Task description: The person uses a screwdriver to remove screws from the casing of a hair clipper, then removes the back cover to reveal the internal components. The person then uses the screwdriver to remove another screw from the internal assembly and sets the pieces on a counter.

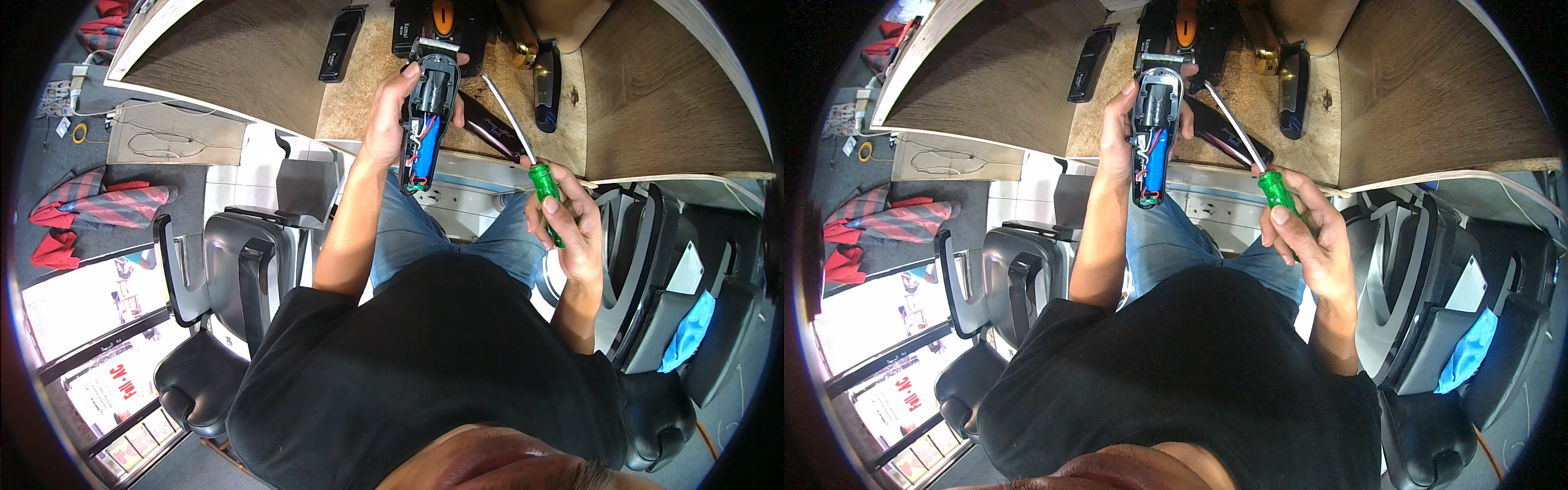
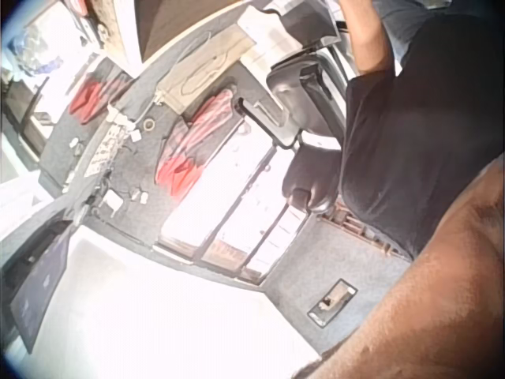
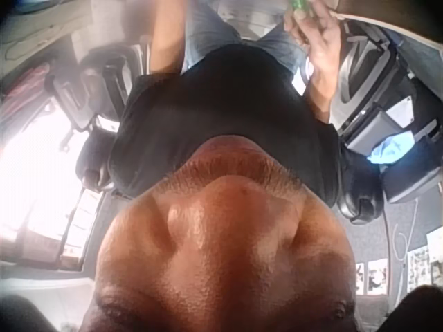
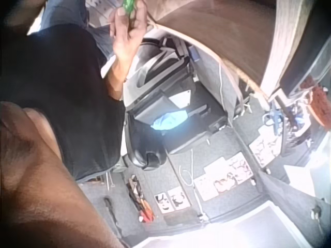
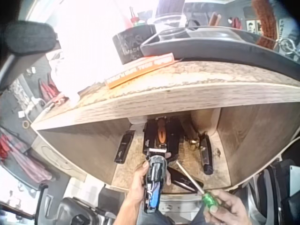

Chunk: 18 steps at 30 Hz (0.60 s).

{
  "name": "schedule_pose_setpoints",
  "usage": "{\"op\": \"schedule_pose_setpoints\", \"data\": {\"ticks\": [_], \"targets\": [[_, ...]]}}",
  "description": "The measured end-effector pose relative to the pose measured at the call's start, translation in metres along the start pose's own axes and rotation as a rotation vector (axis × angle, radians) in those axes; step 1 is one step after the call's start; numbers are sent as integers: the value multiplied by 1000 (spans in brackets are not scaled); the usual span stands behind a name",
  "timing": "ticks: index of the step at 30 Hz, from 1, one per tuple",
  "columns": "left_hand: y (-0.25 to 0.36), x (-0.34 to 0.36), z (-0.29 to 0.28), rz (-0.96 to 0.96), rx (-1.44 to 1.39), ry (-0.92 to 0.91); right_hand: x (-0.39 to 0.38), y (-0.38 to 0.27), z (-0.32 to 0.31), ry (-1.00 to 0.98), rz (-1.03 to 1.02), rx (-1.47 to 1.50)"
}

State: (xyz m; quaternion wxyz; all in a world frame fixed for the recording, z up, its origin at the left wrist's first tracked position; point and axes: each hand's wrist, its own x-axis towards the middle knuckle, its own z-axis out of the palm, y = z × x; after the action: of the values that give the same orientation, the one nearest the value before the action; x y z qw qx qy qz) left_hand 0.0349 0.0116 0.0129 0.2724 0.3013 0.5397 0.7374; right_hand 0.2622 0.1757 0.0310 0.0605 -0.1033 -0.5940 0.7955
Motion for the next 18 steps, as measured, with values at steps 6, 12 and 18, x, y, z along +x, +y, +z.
{"op": "schedule_pose_setpoints", "data": {"ticks": [6,12,18], "targets": [[-2,0,-1,-2,-10,-6,0,0,0,-7,6,-13],[-1,0,0,-4,-14,-7,0,0,0,-13,10,-27],[-2,1,-2,-8,-9,-4,-1,-1,1,-5,10,-25]]}}
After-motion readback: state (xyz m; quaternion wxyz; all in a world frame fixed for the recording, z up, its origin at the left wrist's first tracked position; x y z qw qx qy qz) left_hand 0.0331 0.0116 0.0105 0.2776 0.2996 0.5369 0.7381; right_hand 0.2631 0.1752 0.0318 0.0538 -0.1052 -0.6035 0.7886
